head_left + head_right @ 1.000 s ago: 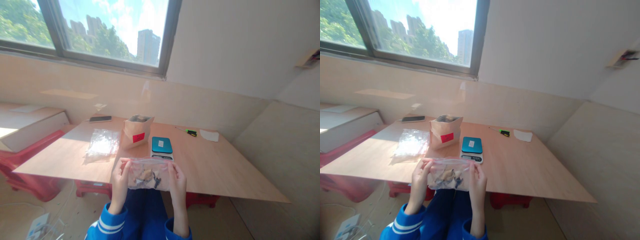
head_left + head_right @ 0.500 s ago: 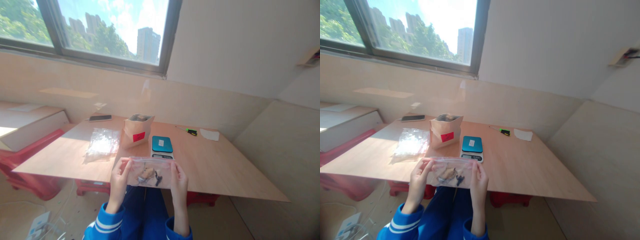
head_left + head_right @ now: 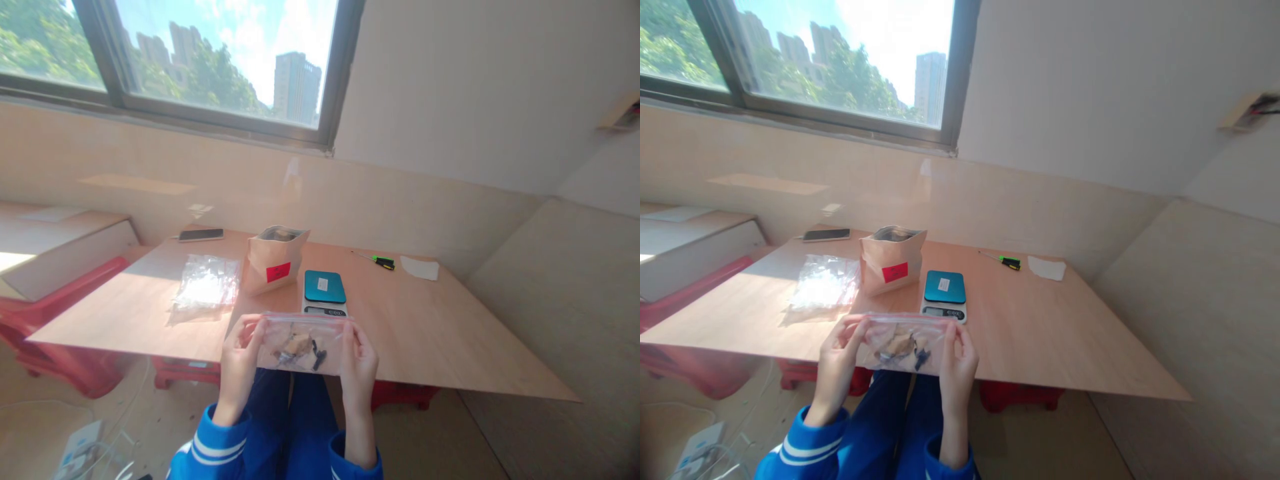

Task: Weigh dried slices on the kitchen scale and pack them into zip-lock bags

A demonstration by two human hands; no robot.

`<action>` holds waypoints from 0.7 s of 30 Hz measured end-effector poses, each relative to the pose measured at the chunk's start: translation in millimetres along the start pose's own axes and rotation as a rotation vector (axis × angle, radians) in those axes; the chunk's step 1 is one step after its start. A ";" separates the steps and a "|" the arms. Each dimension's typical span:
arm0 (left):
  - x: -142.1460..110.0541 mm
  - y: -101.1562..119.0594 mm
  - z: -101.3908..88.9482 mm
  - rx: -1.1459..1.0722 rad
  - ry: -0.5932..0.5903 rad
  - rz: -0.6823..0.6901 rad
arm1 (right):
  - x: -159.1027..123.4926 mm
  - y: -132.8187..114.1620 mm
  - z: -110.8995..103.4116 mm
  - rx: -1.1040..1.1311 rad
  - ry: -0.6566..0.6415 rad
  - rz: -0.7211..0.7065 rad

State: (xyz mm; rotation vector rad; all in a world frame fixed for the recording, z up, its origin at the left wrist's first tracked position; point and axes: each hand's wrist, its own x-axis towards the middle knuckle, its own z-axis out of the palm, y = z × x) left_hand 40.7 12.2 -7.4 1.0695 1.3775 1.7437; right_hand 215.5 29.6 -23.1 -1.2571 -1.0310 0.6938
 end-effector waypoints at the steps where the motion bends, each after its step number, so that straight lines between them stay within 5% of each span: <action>1: 0.0 0.3 0.0 0.004 0.002 0.002 | -0.3 -0.3 0.4 -0.004 0.002 -0.006; 15: -2.5 -8.5 1.5 0.131 -0.001 0.026 | 3.8 3.4 -0.2 -0.051 -0.025 -0.062; 19: -7.7 -6.4 5.6 0.205 -0.035 0.153 | 0.8 -3.8 0.8 -0.236 0.032 -0.280; 21: -9.5 -4.9 8.2 0.225 -0.066 0.185 | -4.6 -11.6 5.3 -0.334 -0.062 -0.420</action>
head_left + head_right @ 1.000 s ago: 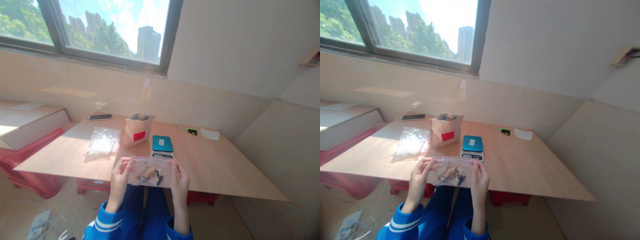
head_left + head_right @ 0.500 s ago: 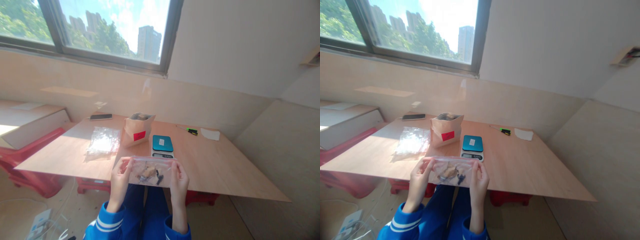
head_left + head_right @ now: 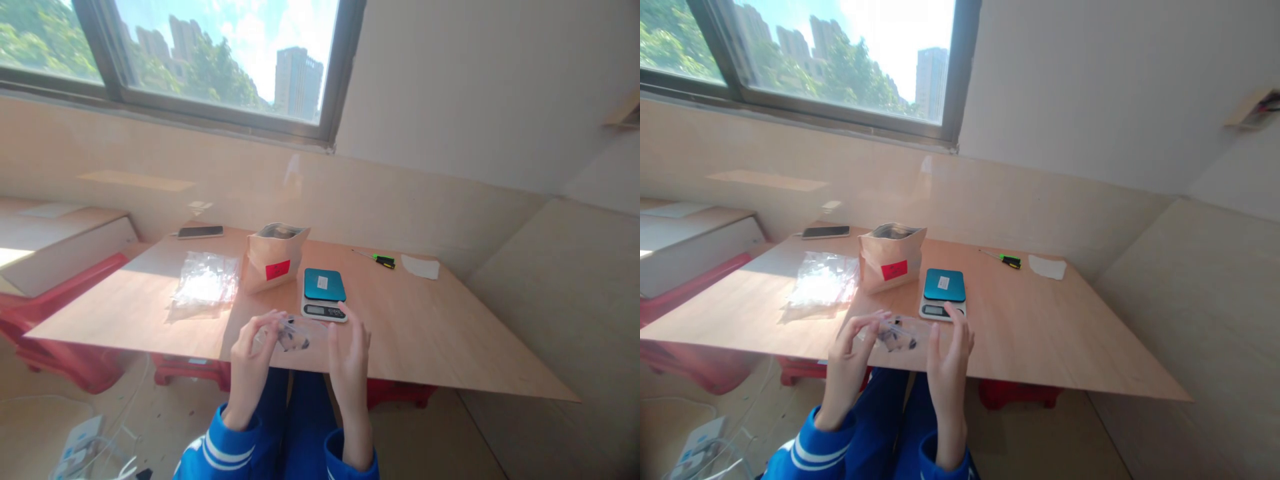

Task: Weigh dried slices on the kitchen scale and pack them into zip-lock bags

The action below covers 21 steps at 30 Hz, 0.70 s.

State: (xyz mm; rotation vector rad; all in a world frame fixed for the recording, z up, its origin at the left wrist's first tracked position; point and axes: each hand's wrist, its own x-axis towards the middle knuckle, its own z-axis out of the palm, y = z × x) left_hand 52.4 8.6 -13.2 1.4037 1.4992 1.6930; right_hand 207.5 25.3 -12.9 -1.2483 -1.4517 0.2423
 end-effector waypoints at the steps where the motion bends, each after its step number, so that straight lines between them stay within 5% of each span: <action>1: -0.5 0.8 1.1 0.007 -0.010 0.005 | -1.0 -5.7 1.7 -0.024 -0.063 -0.065; 5: -3.0 1.4 3.1 0.012 -0.024 -0.008 | -3.9 -22.3 9.6 -0.023 -0.226 -0.182; 13: -4.6 7.1 4.5 -0.081 -0.171 -0.024 | -1.2 -20.8 7.3 -0.025 -0.212 -0.148; 21: -0.9 7.3 5.6 -0.011 -0.098 -0.019 | -1.5 -20.4 6.8 0.007 -0.237 -0.190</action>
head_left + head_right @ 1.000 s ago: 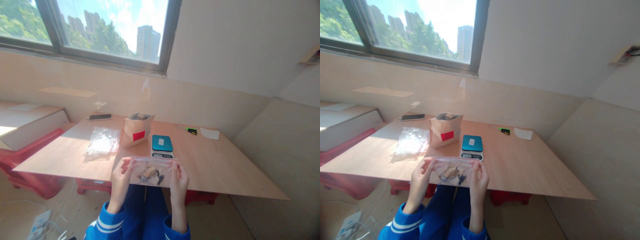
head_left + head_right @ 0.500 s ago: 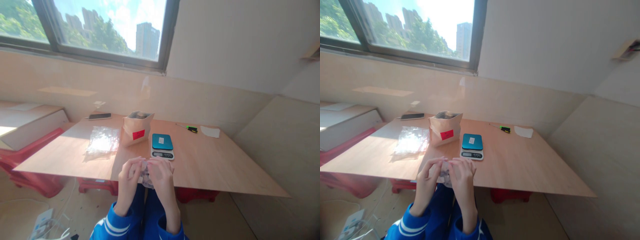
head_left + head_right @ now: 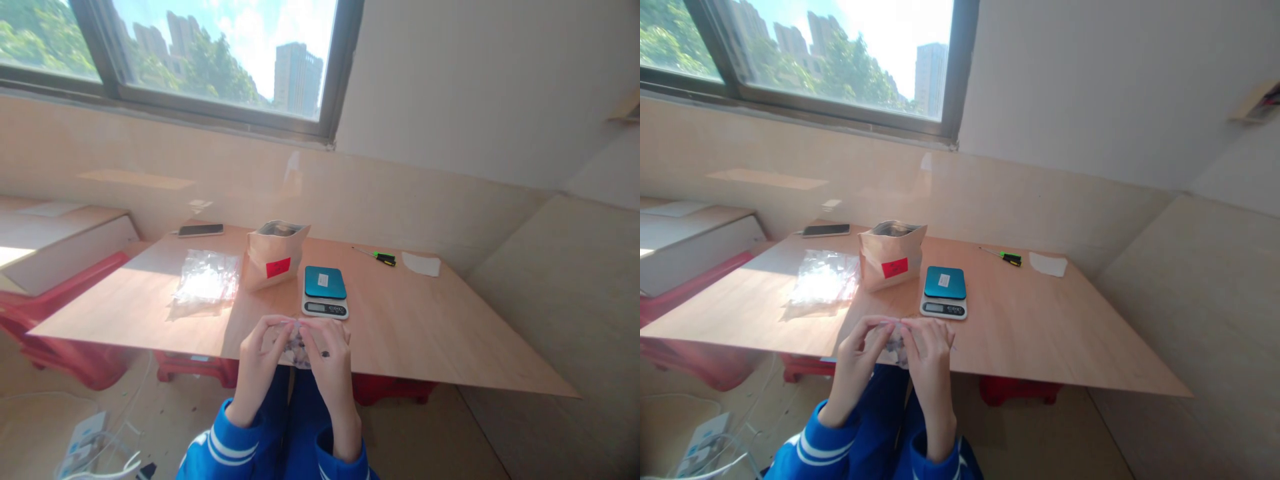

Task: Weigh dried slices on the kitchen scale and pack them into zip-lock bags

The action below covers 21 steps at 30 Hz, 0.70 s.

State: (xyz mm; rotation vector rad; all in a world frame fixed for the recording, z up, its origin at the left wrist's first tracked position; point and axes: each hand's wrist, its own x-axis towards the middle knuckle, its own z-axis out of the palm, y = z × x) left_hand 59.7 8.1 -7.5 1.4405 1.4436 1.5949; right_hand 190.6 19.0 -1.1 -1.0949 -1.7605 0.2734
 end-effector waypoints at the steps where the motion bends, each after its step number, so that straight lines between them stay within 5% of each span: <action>1: -0.1 -0.1 -0.1 0.003 -0.007 -0.001 | 0.2 -0.1 0.3 -0.004 0.009 -0.002; 13: -2.4 0.7 4.1 0.013 -0.059 0.013 | -2.6 -0.6 7.6 -0.108 0.161 -0.014; 21: -2.3 -2.0 4.6 0.053 -0.107 0.032 | -5.2 2.1 11.7 -0.147 0.153 0.028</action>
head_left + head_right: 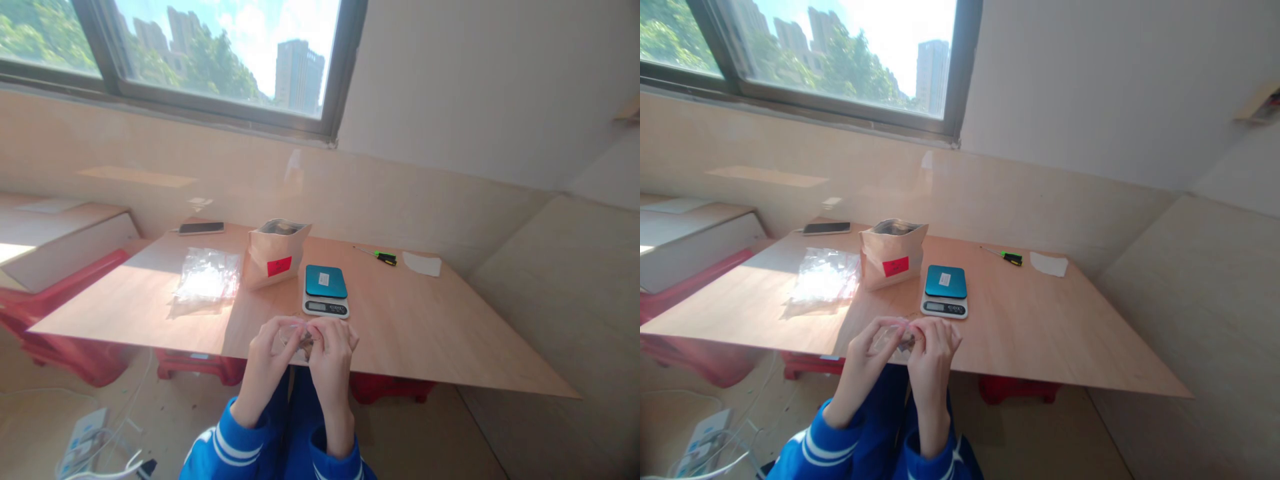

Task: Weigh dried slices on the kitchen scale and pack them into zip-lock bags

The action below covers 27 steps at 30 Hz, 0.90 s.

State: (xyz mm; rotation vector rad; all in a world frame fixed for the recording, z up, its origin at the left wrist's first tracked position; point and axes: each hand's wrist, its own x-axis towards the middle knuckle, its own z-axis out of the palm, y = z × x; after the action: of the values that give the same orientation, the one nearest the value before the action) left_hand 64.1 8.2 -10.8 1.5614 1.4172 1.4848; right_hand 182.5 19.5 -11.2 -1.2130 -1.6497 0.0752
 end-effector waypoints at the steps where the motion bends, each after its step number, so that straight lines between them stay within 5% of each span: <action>1: 0.4 -0.1 -0.4 0.007 -0.013 0.007 | -0.2 0.3 0.3 -0.005 -0.004 -0.004; 7: 0.4 -1.3 -1.6 0.119 -0.017 0.121 | -2.6 0.8 6.6 -0.018 0.014 0.021; 13: -1.8 -1.7 1.2 0.242 0.112 0.250 | -4.6 -1.4 11.2 0.004 -0.002 0.045; 21: -0.3 -5.8 -10.4 0.151 0.162 0.169 | 1.4 10.8 4.8 0.107 -0.076 -0.044; 27: 1.9 -4.6 -11.9 0.010 0.041 0.121 | 0.7 14.8 2.3 0.121 -0.033 -0.086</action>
State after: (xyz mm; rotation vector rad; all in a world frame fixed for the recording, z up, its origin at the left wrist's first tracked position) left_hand 51.2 8.2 -11.5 1.6571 1.3756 1.5904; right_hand 190.7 28.3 -20.2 -1.0533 -1.6987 0.1406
